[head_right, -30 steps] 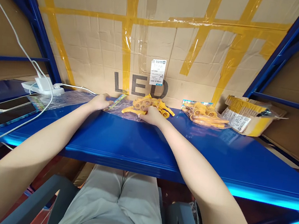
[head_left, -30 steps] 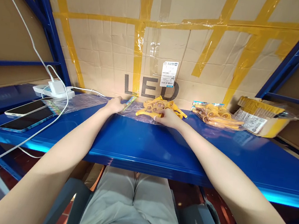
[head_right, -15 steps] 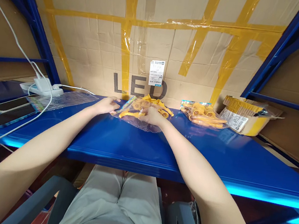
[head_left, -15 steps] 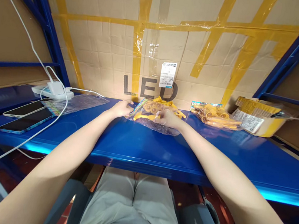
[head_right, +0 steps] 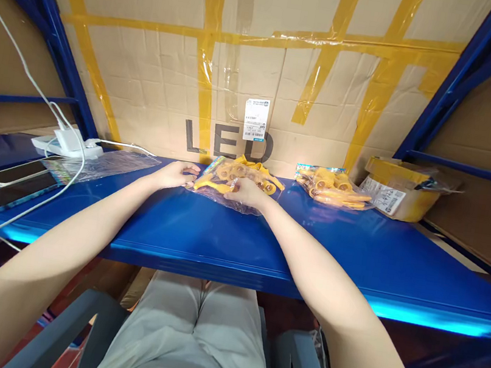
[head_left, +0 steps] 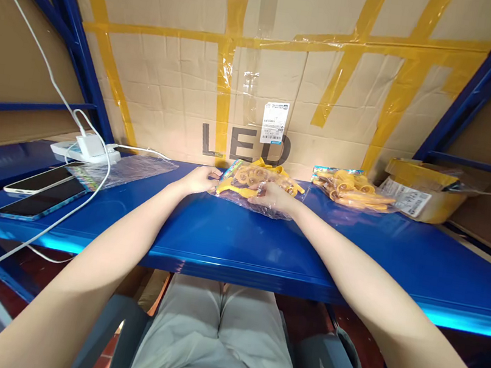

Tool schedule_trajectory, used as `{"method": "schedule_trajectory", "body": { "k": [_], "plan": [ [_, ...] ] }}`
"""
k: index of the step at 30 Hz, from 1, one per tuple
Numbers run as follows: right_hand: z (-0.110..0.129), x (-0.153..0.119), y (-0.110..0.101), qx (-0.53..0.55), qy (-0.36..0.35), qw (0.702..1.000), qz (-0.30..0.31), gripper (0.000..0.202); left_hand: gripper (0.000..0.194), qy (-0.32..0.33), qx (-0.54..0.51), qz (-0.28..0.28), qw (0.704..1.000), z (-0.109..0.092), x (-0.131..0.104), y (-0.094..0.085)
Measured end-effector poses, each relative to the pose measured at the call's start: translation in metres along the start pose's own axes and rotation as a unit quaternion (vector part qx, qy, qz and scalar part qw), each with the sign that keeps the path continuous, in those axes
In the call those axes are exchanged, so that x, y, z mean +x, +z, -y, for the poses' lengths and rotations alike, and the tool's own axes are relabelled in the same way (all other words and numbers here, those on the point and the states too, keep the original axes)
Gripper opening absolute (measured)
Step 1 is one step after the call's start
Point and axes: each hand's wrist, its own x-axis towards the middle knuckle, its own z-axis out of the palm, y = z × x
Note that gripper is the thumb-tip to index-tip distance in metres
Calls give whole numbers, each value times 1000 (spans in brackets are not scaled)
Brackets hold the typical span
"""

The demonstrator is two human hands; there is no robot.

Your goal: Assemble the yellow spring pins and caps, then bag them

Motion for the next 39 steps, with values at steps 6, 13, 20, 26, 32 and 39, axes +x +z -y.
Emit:
{"method": "schedule_trajectory", "body": {
  "k": [6,13,20,26,32,39],
  "plan": [
    [6,-4,0,109,34,993,38,44,29,43,59,-30,997,0,-1,-1],
    [5,-5,-1,154,52,986,43,47,34,5,106,-55,993,2,1,-1],
    [10,-5,0,130,52,990,32,38,38,-53,151,-50,986,5,1,-6],
    [6,-3,4,126,34,991,21,37,37,-24,144,-26,989,3,1,-7],
    [5,-3,3,151,25,987,40,47,35,-16,145,-32,989,5,3,-8],
    [7,-4,-1,168,38,983,68,55,28,-11,126,-16,992,9,5,-6]
  ]
}}
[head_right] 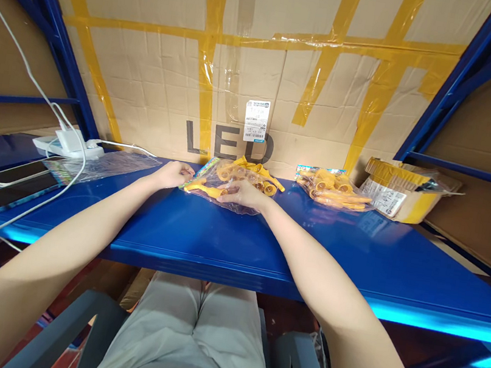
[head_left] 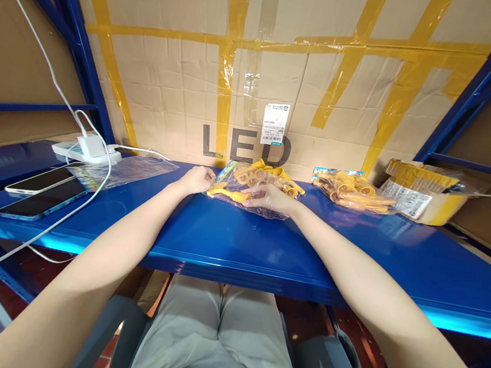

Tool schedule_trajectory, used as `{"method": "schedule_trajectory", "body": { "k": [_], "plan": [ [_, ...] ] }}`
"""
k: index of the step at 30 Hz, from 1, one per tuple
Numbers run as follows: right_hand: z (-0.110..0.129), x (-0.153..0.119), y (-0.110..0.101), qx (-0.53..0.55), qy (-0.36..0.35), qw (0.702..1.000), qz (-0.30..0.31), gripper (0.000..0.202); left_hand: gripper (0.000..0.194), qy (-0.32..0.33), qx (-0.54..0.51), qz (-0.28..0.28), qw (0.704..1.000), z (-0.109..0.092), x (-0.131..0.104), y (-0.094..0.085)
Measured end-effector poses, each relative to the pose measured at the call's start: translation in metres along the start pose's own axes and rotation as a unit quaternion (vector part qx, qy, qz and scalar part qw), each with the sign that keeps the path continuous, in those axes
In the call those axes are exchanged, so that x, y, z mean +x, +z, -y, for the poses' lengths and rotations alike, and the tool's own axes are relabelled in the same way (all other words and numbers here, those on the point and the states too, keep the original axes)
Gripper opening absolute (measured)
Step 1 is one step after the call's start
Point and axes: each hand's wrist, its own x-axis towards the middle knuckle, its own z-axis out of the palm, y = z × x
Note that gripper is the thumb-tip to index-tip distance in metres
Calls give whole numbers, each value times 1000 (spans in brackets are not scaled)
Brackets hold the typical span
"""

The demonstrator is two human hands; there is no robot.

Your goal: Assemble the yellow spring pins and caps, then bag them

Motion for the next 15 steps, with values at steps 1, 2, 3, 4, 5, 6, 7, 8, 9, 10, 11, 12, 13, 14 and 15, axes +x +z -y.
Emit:
{"method": "schedule_trajectory", "body": {
  "k": [1,2,3,4,5,6,7,8,9,10,11,12,13,14,15],
  "plan": [
    [0,0,0,1,2,1000,4,56,28,-1,-3,3,1000,0,0,0],
    [1,0,0,3,4,1000,8,56,27,0,-7,6,1000,-1,-1,1],
    [1,0,0,6,5,1000,11,56,27,4,-8,9,1000,-2,-2,1],
    [2,-1,0,13,5,1000,16,55,29,13,-8,13,1000,-3,-3,0],
    [2,-1,0,22,6,1000,21,55,33,25,-6,17,1000,-5,-5,0],
    [3,-1,1,32,7,999,28,55,36,40,-3,23,999,-6,-6,-1],
    [3,-1,1,42,8,998,35,56,39,56,-1,30,998,-8,-8,-1],
    [3,-1,1,51,10,998,42,56,41,70,-2,36,997,-9,-9,-2],
    [3,-1,1,57,11,997,47,57,42,82,-6,42,996,-10,-10,-2],
    [3,-1,1,58,12,997,51,57,42,95,-11,47,994,-11,-11,-2],
    [3,-1,0,57,12,997,54,57,41,108,-17,52,993,-11,-11,-2],
    [3,-1,0,56,11,997,56,56,40,120,-22,57,991,-12,-11,-2],
    [2,-1,0,54,10,997,58,56,39,128,-25,61,990,-12,-12,-2],
    [2,-1,-1,53,10,997,60,55,38,132,-29,64,989,-13,-12,-2],
    [3,-2,-1,52,8,997,61,54,37,133,-31,65,989,-13,-12,-2]
  ]
}}
